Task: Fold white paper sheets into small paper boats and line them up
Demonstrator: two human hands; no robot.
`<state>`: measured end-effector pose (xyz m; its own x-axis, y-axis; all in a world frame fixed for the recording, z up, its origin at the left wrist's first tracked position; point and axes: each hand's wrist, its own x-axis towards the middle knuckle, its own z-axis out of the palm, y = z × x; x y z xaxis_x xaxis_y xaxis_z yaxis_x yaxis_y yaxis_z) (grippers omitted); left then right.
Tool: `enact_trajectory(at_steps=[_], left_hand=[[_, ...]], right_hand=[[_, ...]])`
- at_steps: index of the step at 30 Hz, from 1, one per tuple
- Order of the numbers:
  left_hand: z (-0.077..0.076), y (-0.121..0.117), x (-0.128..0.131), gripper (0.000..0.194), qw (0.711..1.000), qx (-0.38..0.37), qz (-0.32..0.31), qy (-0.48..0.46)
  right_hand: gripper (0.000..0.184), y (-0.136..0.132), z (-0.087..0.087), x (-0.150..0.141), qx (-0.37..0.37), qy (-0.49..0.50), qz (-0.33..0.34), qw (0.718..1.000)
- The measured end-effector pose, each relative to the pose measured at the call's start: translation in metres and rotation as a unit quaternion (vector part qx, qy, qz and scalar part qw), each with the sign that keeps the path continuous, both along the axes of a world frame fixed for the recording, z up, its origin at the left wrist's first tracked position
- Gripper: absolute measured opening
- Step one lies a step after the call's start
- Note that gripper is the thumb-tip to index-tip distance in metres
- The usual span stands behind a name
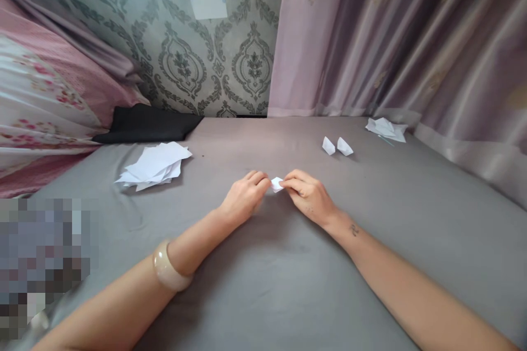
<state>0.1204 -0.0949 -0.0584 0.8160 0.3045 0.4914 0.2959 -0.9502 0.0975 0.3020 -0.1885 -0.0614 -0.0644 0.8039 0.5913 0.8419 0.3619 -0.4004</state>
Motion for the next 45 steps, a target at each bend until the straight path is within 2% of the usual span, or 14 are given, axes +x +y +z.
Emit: enact_trajectory(at_steps=[3,5,7,9,12,16,18,20,24,26,30,32,38,45], left_hand=[[0.003,0.001,-0.002,0.027,0.986,0.12,-0.031,0.111],[0.004,-0.001,-0.001,0.029,0.975,0.146,-0.063,0.156],[0.003,-0.003,-0.001,0.029,0.971,0.135,-0.082,0.178],[0.001,-0.006,-0.001,0.027,0.974,0.093,-0.094,0.182],[-0.001,-0.006,-0.002,0.023,0.987,-0.023,-0.096,0.124],[0.0,-0.003,-0.001,0.021,0.976,-0.207,-0.045,0.044],[0.001,0.0,0.0,0.019,0.965,-0.255,-0.028,0.045],[0.001,0.003,0.002,0.017,0.962,-0.27,-0.018,0.04],[-0.003,0.004,0.002,0.017,0.967,-0.253,-0.028,0.025],[-0.005,0.002,0.0,0.019,0.977,-0.206,-0.049,0.026],[-0.005,-0.004,-0.003,0.03,0.991,-0.084,-0.068,0.081],[-0.003,-0.005,-0.004,0.033,0.991,-0.06,-0.064,0.102],[-0.003,-0.003,-0.003,0.031,0.991,-0.08,-0.061,0.086],[-0.009,-0.005,-0.002,0.028,0.993,-0.1,-0.023,0.062]], right_hand=[[0.026,-0.004,-0.001,0.001,-0.014,-0.1,-0.014,0.995],[0.026,-0.007,-0.003,0.002,-0.032,-0.169,-0.018,0.985],[0.026,-0.011,-0.005,0.003,-0.053,-0.214,-0.014,0.975],[0.028,-0.015,-0.006,0.004,-0.081,-0.215,-0.008,0.973],[0.033,-0.019,-0.005,0.004,-0.129,-0.162,-0.004,0.978],[0.039,-0.019,0.001,0.001,-0.172,-0.091,-0.014,0.981],[0.039,-0.018,0.003,0.0,-0.185,-0.071,-0.017,0.98],[0.039,-0.018,0.004,0.0,-0.19,-0.061,-0.023,0.98],[0.047,-0.022,0.005,-0.001,-0.182,-0.056,-0.027,0.981],[0.049,-0.023,0.006,-0.001,-0.174,-0.077,-0.018,0.982],[0.04,-0.02,0.009,-0.004,-0.176,-0.143,-0.012,0.974],[0.037,-0.018,0.01,-0.005,-0.179,-0.161,-0.014,0.971],[0.034,-0.018,0.009,-0.006,-0.174,-0.158,-0.014,0.972],[0.019,-0.021,0.002,-0.002,-0.136,-0.106,-0.023,0.985]])
